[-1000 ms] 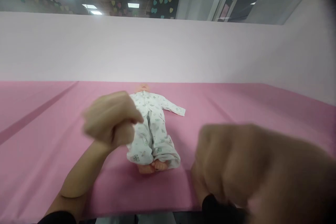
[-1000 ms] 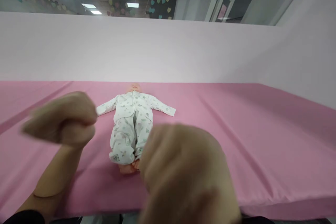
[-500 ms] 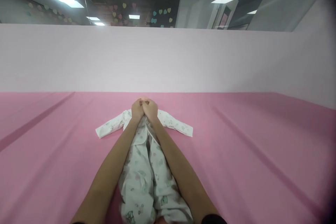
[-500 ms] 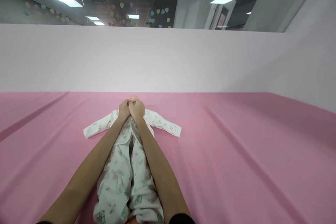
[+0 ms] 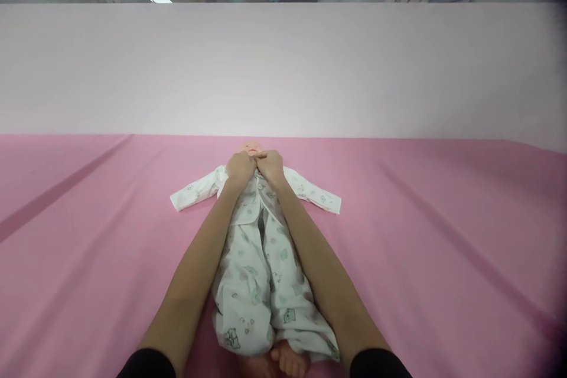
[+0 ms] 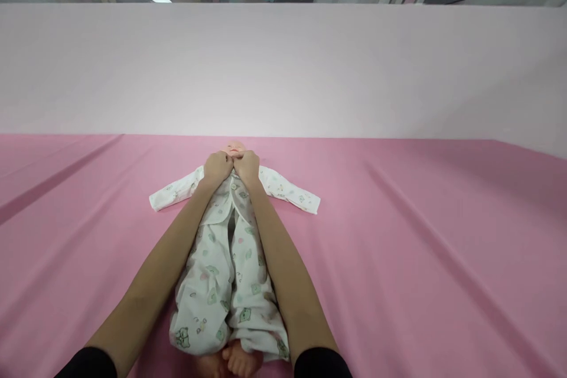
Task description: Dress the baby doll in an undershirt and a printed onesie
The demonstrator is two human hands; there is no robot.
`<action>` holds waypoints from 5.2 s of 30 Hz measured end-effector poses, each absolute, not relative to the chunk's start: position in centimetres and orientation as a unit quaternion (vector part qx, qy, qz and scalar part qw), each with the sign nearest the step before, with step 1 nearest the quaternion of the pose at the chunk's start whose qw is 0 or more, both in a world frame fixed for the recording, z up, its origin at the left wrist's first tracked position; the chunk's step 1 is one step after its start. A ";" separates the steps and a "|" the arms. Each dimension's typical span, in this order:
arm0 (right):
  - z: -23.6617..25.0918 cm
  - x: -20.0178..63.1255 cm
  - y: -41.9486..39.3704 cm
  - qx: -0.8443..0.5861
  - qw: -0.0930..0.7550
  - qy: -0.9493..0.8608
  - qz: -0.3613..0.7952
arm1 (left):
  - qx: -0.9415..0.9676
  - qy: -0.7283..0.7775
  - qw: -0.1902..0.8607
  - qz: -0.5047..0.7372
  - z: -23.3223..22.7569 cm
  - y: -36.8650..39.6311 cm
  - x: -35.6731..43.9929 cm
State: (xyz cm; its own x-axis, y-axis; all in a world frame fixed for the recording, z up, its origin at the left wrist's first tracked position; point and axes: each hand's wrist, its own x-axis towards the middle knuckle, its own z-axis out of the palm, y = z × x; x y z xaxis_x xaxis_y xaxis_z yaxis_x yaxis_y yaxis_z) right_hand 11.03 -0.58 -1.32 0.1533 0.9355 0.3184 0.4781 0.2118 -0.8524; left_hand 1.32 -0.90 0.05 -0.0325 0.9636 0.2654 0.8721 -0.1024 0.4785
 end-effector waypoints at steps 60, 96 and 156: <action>3.5 12.0 -5.8 -0.553 0.363 -0.723 0.197 | 0.808 0.548 0.081 0.199 4.1 -5.6 -0.9; 6.2 13.0 -9.0 -0.563 0.102 -0.764 0.298 | 0.778 0.474 0.406 0.069 6.5 -8.1 -1.5; 5.7 16.7 -8.6 -0.488 0.225 -0.734 0.415 | 0.830 0.406 0.315 0.217 5.7 -7.1 -2.5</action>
State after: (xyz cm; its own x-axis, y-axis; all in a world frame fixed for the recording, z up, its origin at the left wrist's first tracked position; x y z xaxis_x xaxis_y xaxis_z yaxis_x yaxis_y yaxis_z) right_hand 16.70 -8.59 5.69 -0.4234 0.9029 -0.0748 0.5291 0.1794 -0.8294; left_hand -2.50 -7.06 5.75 0.5762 0.8107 0.1043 0.5377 -0.4720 0.6987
